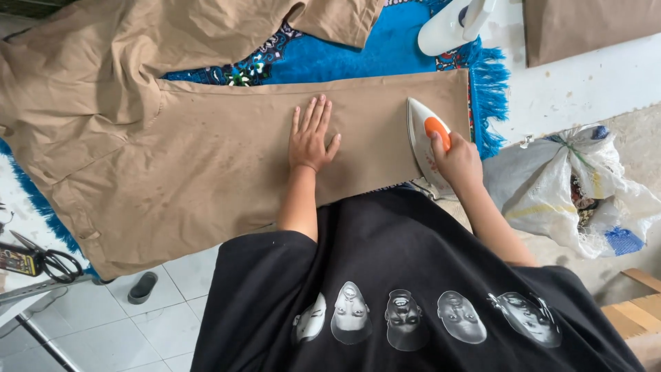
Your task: Ironing a pair of tan pants on a work surface in a sewing factory environment.
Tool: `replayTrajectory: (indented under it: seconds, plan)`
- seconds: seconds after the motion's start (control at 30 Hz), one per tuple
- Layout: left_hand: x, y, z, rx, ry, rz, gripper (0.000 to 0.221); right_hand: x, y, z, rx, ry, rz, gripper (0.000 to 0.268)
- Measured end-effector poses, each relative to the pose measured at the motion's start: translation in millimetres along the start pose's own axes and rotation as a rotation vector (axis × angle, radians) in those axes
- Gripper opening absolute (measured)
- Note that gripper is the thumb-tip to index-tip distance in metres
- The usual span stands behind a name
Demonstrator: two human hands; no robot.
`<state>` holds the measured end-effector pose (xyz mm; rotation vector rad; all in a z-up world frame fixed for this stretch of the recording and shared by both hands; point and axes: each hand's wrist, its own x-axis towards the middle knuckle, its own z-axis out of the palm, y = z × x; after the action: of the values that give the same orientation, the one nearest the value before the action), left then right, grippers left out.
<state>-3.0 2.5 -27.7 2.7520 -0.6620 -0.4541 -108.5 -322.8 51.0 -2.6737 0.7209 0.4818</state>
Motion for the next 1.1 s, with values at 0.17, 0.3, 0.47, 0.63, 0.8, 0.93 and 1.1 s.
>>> replayTrajectory:
  seconds: [0.17, 0.3, 0.47, 0.63, 0.8, 0.93, 1.1]
  plan:
    - [-0.9, 2.1, -10.9, -0.012, -0.010, 0.001, 0.079, 63.8, -50.0, -10.2, 0.076, 0.081, -0.076, 0.061]
    - [-3.5, -3.3, 0.3, -0.031, 0.212, 0.114, 0.072, 121.2, -80.2, -22.4, 0.140, 0.015, -0.113, 0.060]
    - [-2.5, -1.5, -2.4, -0.002, 0.154, 0.106, 0.073, 89.5, -87.9, -40.7, 0.175, -0.084, -0.047, 0.060]
    - [1.5, -5.0, 11.9, 0.014, 0.047, 0.028, 0.082, 17.4, -28.2, -5.7, 0.083, -0.087, -0.033, 0.068]
    - [1.2, -5.4, 12.4, 0.033, 0.095, 0.043, 0.083, 10.5, -12.8, 10.3, 0.019, -0.108, 0.037, 0.066]
    - [-1.7, -0.3, -1.9, 0.017, 0.021, 0.018, 0.080, 59.4, -59.6, -6.6, 0.099, -0.080, 0.016, 0.066]
    - [-0.5, 2.9, -2.9, 0.033, 0.002, -0.001, 0.081, 123.8, -81.7, -3.0, 0.170, 0.050, -0.046, 0.069]
